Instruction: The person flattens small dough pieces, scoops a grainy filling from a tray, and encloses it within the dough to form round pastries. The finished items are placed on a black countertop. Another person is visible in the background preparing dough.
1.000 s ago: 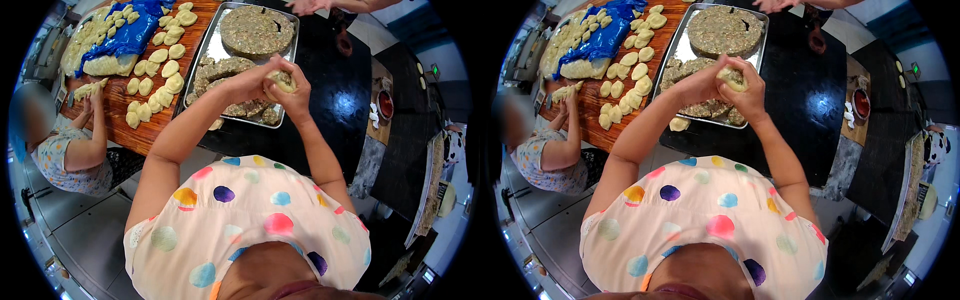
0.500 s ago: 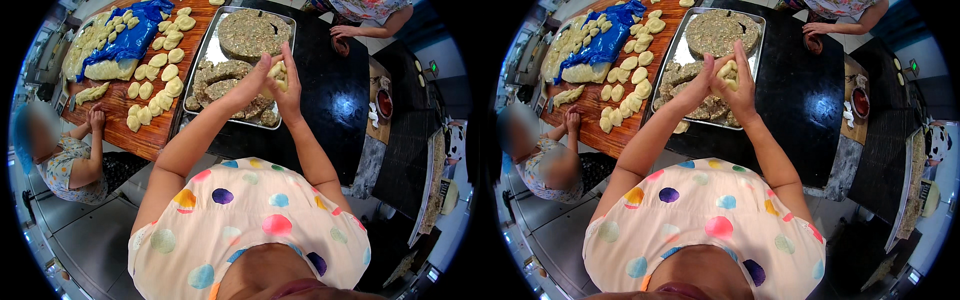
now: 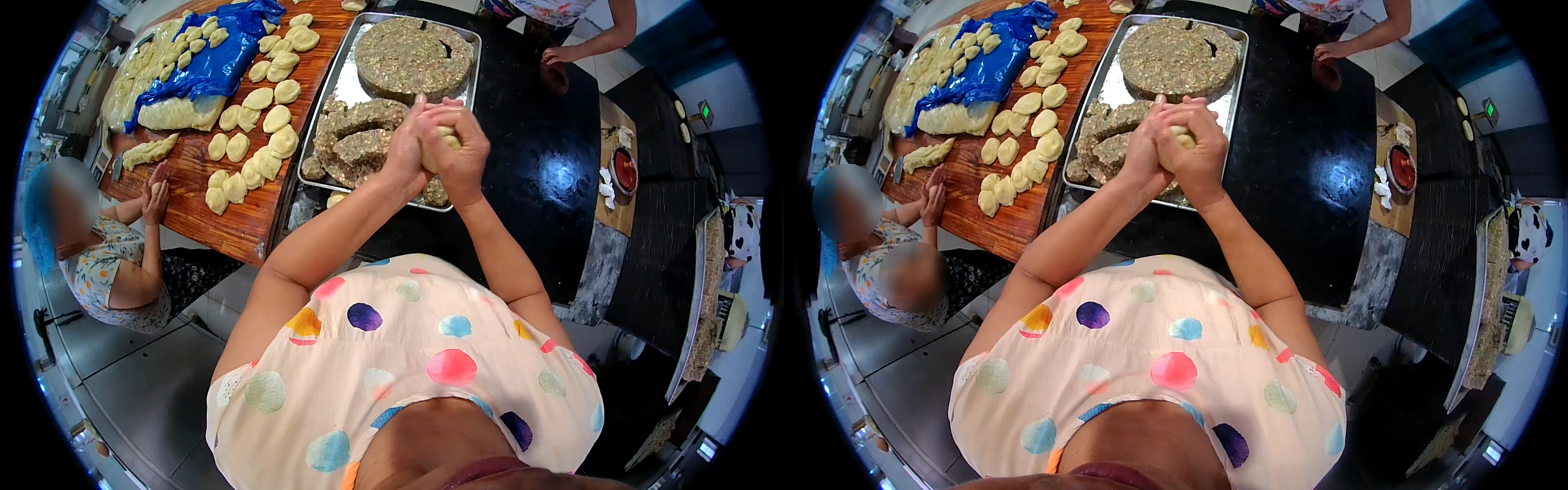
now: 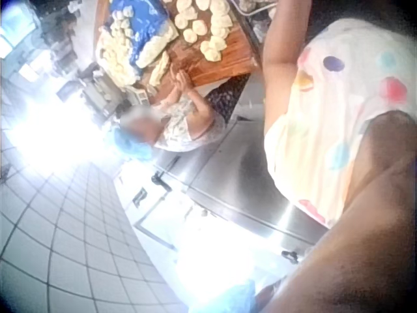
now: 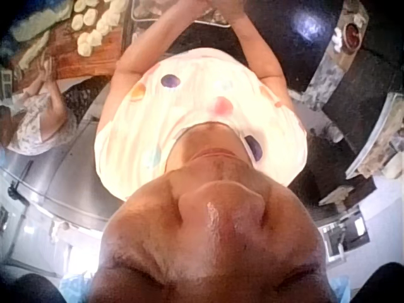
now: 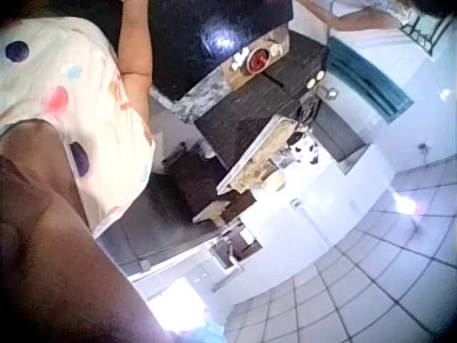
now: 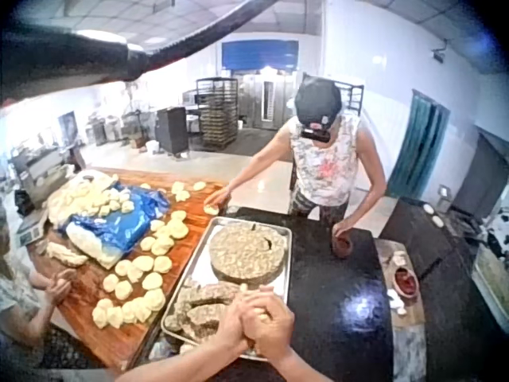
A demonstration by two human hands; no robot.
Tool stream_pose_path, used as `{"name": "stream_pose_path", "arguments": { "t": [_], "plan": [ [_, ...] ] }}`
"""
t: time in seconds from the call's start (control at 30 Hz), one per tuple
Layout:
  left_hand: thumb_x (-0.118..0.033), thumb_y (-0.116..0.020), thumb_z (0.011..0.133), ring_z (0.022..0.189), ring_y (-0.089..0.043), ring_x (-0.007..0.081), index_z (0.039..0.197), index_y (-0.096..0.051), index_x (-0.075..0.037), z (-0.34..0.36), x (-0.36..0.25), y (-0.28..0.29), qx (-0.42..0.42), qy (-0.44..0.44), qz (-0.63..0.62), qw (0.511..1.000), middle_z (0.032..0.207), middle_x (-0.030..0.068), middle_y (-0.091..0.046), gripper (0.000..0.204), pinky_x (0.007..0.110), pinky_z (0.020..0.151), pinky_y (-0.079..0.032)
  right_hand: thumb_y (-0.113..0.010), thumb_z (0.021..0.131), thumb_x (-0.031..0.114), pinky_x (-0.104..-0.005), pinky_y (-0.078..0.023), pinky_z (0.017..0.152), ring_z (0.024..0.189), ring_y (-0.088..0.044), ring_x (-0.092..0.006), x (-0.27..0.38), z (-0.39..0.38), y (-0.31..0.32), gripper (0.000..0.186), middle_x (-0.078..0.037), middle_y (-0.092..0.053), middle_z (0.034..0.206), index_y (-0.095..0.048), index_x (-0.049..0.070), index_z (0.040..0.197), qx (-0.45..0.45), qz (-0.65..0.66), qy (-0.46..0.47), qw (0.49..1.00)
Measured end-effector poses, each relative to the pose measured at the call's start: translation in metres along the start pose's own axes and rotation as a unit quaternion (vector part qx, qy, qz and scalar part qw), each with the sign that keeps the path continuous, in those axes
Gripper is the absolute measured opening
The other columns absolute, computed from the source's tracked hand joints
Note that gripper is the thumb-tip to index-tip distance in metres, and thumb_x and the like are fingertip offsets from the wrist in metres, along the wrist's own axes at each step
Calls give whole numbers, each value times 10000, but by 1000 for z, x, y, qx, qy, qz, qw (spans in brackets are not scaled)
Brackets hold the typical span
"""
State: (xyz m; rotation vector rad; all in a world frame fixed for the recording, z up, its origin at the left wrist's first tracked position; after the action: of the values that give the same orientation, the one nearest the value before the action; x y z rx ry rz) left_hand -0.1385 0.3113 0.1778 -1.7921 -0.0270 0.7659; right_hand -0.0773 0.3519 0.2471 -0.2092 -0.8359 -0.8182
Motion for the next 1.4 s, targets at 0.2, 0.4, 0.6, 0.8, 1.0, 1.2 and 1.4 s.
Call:
{"name": "stream_pose_path", "arguments": {
  "t": [0.2,0.4,0.6,0.8,1.0,1.2,1.4],
  "plan": [
    [-477,-383,1006,1086,-602,234,1239,-529,-62,-20,-9,-12,-26,-20,-76,997,1122,111,-611,498,375,944,-509,-575,947,87,-398,-410,1052,962,-674,-223,-1,-16,6,136,-109,-713,974,-651,17,1036,-173,89,-126,973],
    [-514,-414,986,986,-647,234,1160,-557,-58,-13,4,17,-70,46,0,996,1107,114,-621,508,373,861,-560,-547,972,195,-398,-419,1034,1051,-653,-293,14,-12,0,299,-165,-693,1072,-612,9,1197,-57,81,-53,994],
    [-586,-341,978,1027,-637,267,1259,-497,53,-6,18,8,17,166,51,985,1153,176,-606,715,378,903,-541,-461,985,139,-404,-445,996,1021,-652,-263,0,-30,13,272,-134,-698,994,-688,-8,955,3,-8,31,999],
    [-514,-423,989,1012,-603,170,1146,-554,2,-20,34,27,-120,21,62,991,1070,88,-603,555,324,920,-489,-524,938,73,-429,-489,934,934,-673,-282,-11,-53,12,176,-129,-695,939,-678,-7,909,-41,-62,48,996],
    [-540,-434,981,967,-592,131,1095,-570,-89,-22,42,30,-181,8,212,960,1009,34,-587,485,296,851,-484,-539,936,71,-439,-494,927,943,-665,-306,-27,-72,14,160,-136,-691,947,-669,-22,930,-72,-128,28,989],
    [-732,-294,913,1007,-591,164,1170,-534,-106,-21,30,5,-47,155,181,970,1072,38,-582,718,326,880,-482,-607,924,179,-401,-460,959,1022,-630,-309,-19,-55,28,207,-149,-681,1004,-659,-13,982,-56,-65,-64,994],
    [-731,-289,912,1059,-585,189,1247,-500,-112,-15,35,-6,-12,157,162,974,1201,60,-554,735,344,881,-495,-589,946,194,-274,-467,823,867,-587,-126,-72,-69,45,216,-60,-659,958,-654,-12,953,-175,193,-280,924]
  ]
}}
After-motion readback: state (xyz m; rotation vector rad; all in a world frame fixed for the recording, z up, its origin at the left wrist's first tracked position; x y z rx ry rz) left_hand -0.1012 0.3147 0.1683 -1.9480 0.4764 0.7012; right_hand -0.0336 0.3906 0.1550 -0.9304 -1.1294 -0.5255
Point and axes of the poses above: each hand's wrist, its own z-axis towards the middle knuckle, its own y-axis out of the back of the hand, x = y × z, the point moved 6 cm from there along z, towards the middle knuckle
